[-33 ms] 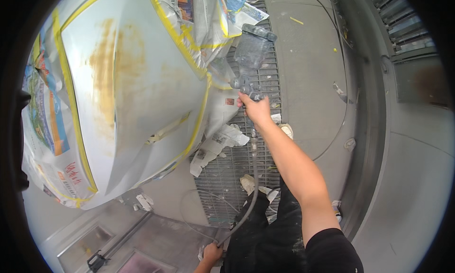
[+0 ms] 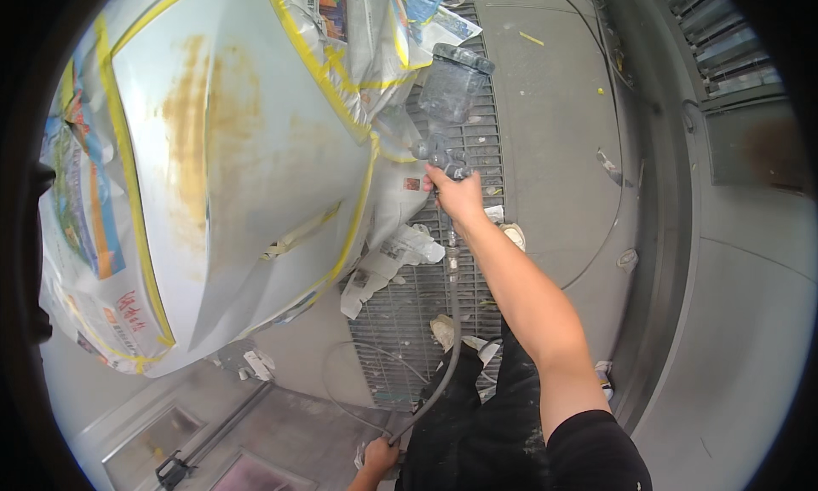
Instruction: The person uses a spray gun to apply paint to a car part that is masked with newspaper and tape. The person moves around the part to cover different areas and briefly wipes the spray gun with a cloth.
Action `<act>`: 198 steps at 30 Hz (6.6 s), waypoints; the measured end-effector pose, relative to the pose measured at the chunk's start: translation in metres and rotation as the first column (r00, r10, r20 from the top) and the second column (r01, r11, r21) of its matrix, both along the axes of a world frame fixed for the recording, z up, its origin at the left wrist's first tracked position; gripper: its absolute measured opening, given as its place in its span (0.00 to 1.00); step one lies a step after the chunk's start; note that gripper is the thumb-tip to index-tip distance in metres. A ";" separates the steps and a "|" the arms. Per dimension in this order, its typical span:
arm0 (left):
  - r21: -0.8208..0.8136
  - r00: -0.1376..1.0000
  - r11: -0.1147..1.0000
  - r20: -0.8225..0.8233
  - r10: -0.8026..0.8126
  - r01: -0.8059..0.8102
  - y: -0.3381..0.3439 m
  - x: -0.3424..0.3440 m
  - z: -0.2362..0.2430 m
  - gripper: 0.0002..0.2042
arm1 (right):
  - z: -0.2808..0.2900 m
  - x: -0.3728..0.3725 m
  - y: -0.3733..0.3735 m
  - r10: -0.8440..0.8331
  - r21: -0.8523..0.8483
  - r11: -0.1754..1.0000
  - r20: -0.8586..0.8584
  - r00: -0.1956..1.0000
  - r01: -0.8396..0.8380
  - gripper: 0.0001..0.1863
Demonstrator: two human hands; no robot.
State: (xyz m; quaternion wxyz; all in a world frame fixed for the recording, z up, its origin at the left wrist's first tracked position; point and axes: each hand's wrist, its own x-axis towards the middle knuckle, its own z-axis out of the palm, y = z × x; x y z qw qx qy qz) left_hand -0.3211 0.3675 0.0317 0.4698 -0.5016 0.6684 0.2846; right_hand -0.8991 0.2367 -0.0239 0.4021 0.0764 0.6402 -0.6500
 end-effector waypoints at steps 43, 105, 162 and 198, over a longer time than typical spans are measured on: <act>-0.077 0.750 0.961 -0.610 -0.256 0.265 -0.006 -0.189 0.088 0.30 | 0.346 -0.035 -0.005 0.397 0.187 0.886 -0.781 0.483 -0.425 0.12; -0.062 0.836 0.859 -0.205 -0.509 0.508 -0.067 0.000 -0.059 0.31 | -0.122 0.145 0.033 0.072 -0.159 0.967 -0.572 0.817 -0.197 0.07; 0.666 -0.098 -0.662 0.727 0.680 0.344 0.037 -0.329 -0.438 0.36 | -0.121 0.077 0.134 0.476 0.012 0.801 -0.618 0.625 -0.598 0.17; 0.855 -0.464 -0.280 0.481 0.744 0.437 0.007 -0.277 -0.431 0.25 | -0.104 0.116 0.094 0.249 -0.176 0.871 -0.645 0.722 -0.458 0.13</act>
